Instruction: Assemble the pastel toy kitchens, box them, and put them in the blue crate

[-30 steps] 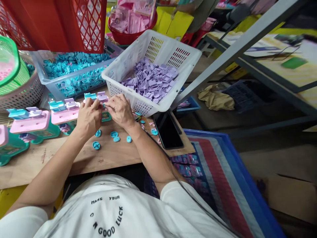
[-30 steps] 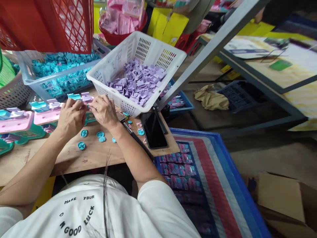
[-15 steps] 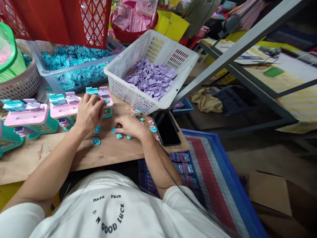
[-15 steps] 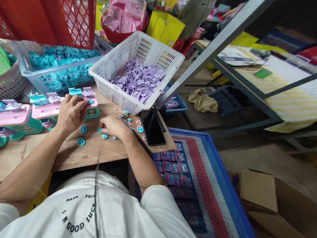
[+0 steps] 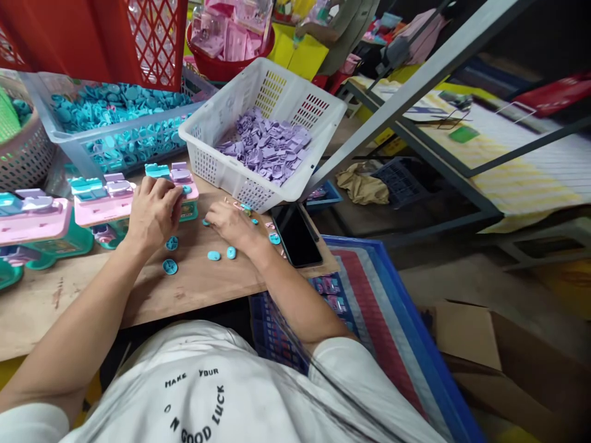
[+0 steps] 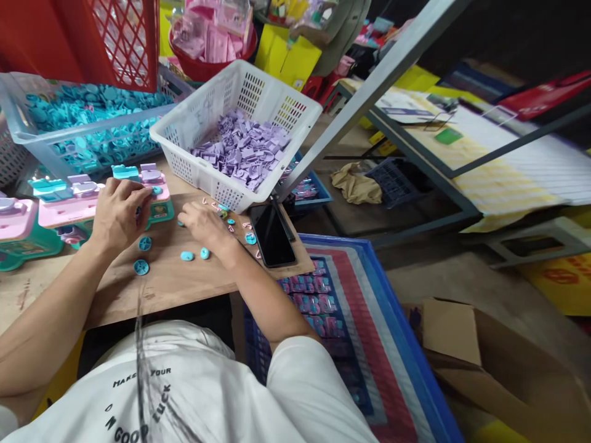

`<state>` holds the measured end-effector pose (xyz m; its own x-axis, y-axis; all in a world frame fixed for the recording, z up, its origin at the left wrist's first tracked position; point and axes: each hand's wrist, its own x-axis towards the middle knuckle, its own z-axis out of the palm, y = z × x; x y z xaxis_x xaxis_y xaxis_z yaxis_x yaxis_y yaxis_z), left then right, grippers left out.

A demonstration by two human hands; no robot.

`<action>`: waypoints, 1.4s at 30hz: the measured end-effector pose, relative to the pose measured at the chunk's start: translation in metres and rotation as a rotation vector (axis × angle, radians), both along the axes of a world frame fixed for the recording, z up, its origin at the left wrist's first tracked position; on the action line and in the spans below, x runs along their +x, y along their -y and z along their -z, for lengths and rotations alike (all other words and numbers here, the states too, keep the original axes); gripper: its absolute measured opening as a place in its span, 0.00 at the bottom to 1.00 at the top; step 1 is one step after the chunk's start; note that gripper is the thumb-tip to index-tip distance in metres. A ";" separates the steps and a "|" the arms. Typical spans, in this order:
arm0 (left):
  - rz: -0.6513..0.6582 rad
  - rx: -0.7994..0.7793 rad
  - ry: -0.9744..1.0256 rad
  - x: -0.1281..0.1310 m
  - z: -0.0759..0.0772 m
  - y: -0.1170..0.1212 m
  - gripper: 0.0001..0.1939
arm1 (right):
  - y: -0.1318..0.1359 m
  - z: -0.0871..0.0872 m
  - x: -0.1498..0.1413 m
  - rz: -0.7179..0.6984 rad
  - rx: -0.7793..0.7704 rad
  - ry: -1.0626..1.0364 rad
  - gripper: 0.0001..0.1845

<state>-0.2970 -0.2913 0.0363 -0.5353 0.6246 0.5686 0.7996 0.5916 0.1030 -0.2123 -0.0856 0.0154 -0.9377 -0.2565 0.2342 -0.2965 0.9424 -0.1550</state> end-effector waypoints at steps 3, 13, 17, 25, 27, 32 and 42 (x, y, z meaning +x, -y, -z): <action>0.018 0.001 -0.020 -0.001 0.002 0.000 0.16 | -0.001 0.010 0.004 -0.033 -0.019 0.002 0.12; 0.078 -0.006 -0.106 -0.002 0.002 0.003 0.16 | 0.020 -0.024 -0.045 -0.108 -0.509 -0.435 0.09; 0.101 0.004 -0.119 -0.003 0.003 0.003 0.17 | 0.021 -0.016 -0.060 -0.173 -0.458 -0.384 0.10; 0.094 0.008 -0.119 -0.002 0.004 0.003 0.17 | 0.011 -0.015 -0.055 -0.190 -0.465 -0.434 0.13; 0.088 0.000 -0.142 -0.002 0.005 0.003 0.17 | 0.009 -0.014 -0.055 -0.188 -0.448 -0.427 0.14; 0.085 0.000 -0.126 -0.003 0.006 0.002 0.15 | 0.009 -0.010 -0.055 -0.179 -0.399 -0.448 0.16; 0.043 0.060 0.042 0.005 0.003 0.000 0.15 | 0.010 -0.022 -0.046 -0.204 -0.298 -0.322 0.17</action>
